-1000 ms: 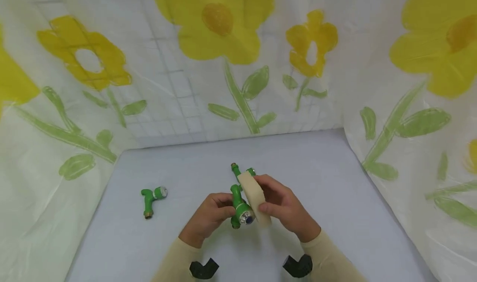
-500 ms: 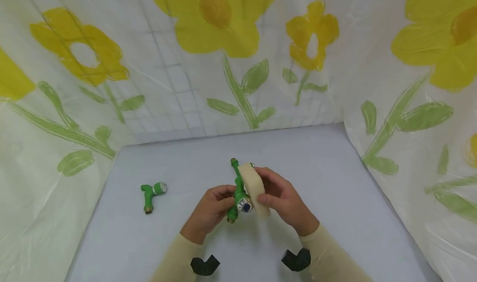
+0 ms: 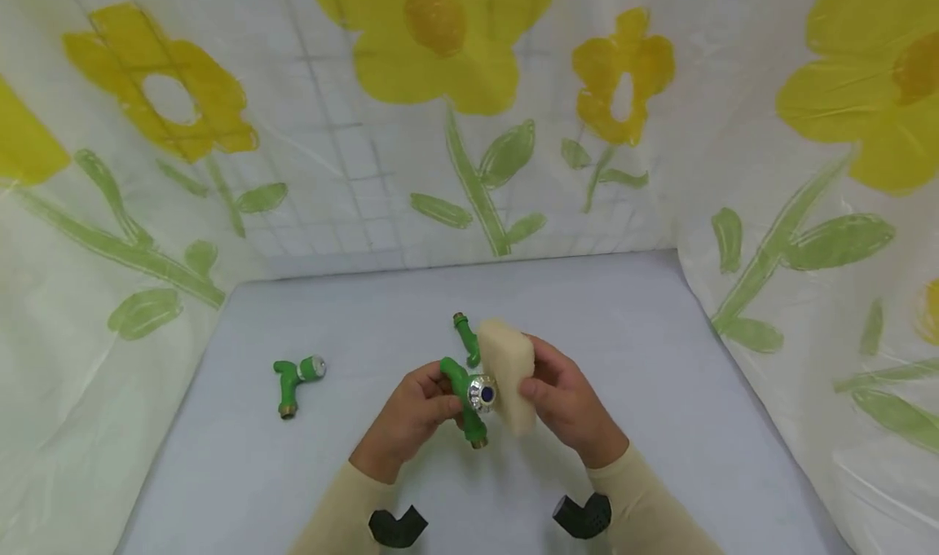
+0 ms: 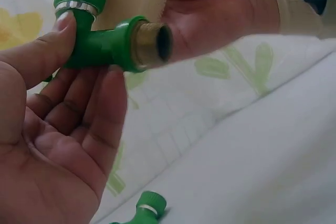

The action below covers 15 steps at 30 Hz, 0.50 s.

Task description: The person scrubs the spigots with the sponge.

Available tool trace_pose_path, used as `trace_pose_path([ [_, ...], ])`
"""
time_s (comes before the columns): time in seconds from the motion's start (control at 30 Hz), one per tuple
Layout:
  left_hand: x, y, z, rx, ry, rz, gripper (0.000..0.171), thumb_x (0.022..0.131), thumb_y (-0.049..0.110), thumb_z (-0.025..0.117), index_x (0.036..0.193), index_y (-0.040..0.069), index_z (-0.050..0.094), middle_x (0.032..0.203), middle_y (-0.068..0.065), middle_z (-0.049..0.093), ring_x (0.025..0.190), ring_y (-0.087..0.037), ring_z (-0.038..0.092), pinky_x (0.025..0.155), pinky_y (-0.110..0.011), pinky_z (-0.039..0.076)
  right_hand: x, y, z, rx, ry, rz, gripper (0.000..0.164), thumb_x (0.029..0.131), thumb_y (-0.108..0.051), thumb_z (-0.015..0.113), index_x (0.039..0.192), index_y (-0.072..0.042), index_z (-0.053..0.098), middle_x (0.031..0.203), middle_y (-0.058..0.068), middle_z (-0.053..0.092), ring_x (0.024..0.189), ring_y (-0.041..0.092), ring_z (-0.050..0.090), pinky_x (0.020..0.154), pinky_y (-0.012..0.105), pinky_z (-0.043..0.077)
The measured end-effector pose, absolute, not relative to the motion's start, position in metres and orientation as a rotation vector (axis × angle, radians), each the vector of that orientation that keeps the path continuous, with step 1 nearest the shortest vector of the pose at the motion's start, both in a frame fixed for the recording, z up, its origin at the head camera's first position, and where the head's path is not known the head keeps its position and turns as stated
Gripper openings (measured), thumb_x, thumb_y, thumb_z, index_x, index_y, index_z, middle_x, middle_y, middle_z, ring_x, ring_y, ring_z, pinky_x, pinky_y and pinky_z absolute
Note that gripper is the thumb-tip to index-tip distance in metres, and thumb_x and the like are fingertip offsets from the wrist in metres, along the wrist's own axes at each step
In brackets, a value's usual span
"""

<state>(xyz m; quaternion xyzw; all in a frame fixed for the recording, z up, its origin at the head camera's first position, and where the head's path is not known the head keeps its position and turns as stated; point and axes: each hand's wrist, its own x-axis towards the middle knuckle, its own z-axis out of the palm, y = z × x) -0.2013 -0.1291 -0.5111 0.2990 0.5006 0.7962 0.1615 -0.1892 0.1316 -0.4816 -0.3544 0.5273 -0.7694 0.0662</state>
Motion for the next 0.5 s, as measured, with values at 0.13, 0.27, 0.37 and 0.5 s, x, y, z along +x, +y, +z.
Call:
trace_pose_path([
  [0.13, -0.202, -0.131, -0.508, 0.840, 1.416, 2.363, 0.012, 0.109, 0.012, 0.070, 0.121, 0.010, 0.071, 0.110, -0.003, 0.075, 0.089, -0.012, 0.071, 0.079, -0.027, 0.060, -0.185, 0.128, -0.490, -1.039, 1.558, -2.258, 0.051, 0.113, -0.011, 0.059, 0.162, -0.009, 0.047, 0.147, 0.011, 0.058, 0.124, 0.021, 0.059, 0.099, 0.035, 0.056],
  [0.27, -0.202, -0.132, -0.504, 0.719, 1.427, 2.463, 0.009, 0.106, 0.011, 0.074, 0.115, 0.012, 0.071, 0.107, -0.002, 0.076, 0.088, -0.012, 0.073, 0.080, -0.028, 0.062, -0.178, 0.123, -0.489, -0.942, 1.756, -2.234, 0.056, 0.109, -0.007, 0.065, 0.161, 0.001, 0.044, 0.148, 0.016, 0.056, 0.127, 0.026, 0.059, 0.102, 0.038, 0.056],
  [0.37, -0.200, -0.127, -0.506, 0.679, 1.444, 2.464, 0.011, 0.104, 0.009, 0.077, 0.111, 0.013, 0.070, 0.106, -0.003, 0.076, 0.090, -0.015, 0.075, 0.083, -0.031, 0.063, -0.180, 0.123, -0.477, -0.925, 1.889, -2.271, 0.058, 0.107, -0.005, 0.069, 0.159, 0.005, 0.045, 0.146, 0.017, 0.057, 0.127, 0.028, 0.060, 0.104, 0.038, 0.055],
  [0.5, -0.197, -0.118, -0.511, 0.650, 1.435, 2.431, 0.016, 0.103, 0.005, 0.077, 0.116, 0.013, 0.071, 0.110, -0.005, 0.076, 0.098, -0.018, 0.076, 0.089, -0.036, 0.063, -0.185, 0.125, -0.469, -0.959, 1.911, -2.341, 0.060, 0.107, -0.007, 0.070, 0.159, 0.007, 0.043, 0.147, 0.019, 0.056, 0.129, 0.029, 0.059, 0.106, 0.039, 0.054],
])
